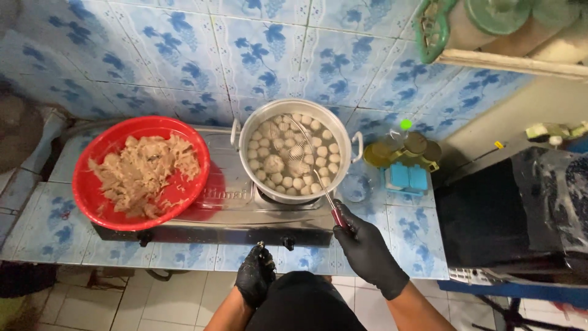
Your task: Scooping cooked meatballs from a pot of boiling water using a wire strainer and transferring them to a tray.
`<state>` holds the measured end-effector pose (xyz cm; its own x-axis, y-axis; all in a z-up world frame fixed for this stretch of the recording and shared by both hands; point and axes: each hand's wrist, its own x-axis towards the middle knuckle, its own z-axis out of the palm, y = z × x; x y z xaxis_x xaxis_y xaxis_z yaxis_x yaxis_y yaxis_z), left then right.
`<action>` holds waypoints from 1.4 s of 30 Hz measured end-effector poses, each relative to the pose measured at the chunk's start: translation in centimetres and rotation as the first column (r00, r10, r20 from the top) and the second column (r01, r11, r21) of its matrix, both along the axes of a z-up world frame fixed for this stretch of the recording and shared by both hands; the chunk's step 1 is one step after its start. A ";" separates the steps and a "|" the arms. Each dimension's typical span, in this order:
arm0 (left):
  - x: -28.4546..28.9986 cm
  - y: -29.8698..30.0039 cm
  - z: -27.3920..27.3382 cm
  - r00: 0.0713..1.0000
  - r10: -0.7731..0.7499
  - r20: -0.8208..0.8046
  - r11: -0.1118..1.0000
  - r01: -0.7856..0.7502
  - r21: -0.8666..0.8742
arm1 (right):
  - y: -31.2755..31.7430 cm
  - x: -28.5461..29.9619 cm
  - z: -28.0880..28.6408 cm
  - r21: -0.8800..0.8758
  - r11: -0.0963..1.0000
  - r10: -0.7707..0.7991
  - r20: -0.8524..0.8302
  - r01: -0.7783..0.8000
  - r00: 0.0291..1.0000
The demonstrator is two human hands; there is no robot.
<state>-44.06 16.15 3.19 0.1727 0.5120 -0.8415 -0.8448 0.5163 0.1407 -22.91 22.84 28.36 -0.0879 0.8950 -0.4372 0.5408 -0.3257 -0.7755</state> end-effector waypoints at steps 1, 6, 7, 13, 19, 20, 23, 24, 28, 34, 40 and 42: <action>-0.2 0.1 0.7 0.999 0.001 -0.040 1.000 -0.001 -0.010 | 0.3 -0.6 0.5 -0.037 0.999 -0.010 -0.022 0.010 1.000; -1.1 0.2 0.6 1.000 -0.001 -0.006 1.000 0.001 -0.027 | 1.2 -1.0 -1.5 -0.019 1.000 -0.027 -0.202 0.024 0.979; -1.3 0.4 -0.2 0.999 -0.016 0.041 1.000 0.015 0.018 | 1.4 -1.3 -1.3 -0.060 0.997 -0.067 -0.270 0.053 0.960; -1.4 0.0 1.1 0.996 -0.012 0.088 1.000 0.013 -0.020 | 1.8 -1.4 -2.6 -0.138 0.980 -0.190 -0.410 0.145 0.892; -1.8 0.2 2.9 0.999 -0.038 -0.016 0.996 0.036 -0.076 | 2.6 -2.2 -1.6 -0.185 0.974 -0.189 -0.334 0.132 0.923; -1.7 0.3 3.8 0.996 -0.029 -0.085 0.991 0.017 -0.132 | 2.6 -2.4 -1.0 -0.230 0.961 -0.225 -0.328 0.153 0.918; -1.8 0.4 4.7 0.995 -0.089 -0.046 0.993 0.085 -0.081 | 2.5 -2.0 -1.0 -0.233 0.963 -0.221 -0.396 0.135 0.891; -1.8 0.4 4.4 0.995 -0.090 -0.046 0.993 0.086 -0.082 | 2.2 -1.9 -0.8 -0.234 0.963 -0.222 -0.396 0.135 0.891; -2.0 0.4 3.5 0.996 -0.051 -0.073 0.995 0.044 -0.094 | 0.9 -1.1 -0.8 -0.262 0.951 -0.274 -0.455 0.167 0.847; -2.2 0.2 2.9 0.998 -0.037 -0.057 0.995 0.031 -0.090 | -0.7 0.2 -1.0 -0.323 0.917 -0.368 -0.462 0.233 0.807; -2.4 0.0 0.9 0.998 -0.060 -0.022 0.996 0.058 -0.072 | -1.2 0.6 -3.4 -0.315 0.914 -0.400 -0.582 0.257 0.708; -2.3 0.0 0.7 0.997 -0.083 0.002 0.996 0.083 -0.041 | -1.3 0.1 -3.5 -0.281 0.917 -0.396 -0.575 0.281 0.716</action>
<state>-46.41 16.19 3.85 0.2139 0.4607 -0.8614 -0.7986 0.5903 0.1175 -22.80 21.50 24.89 -0.0904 0.8387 -0.5371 -0.2001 -0.5436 -0.8151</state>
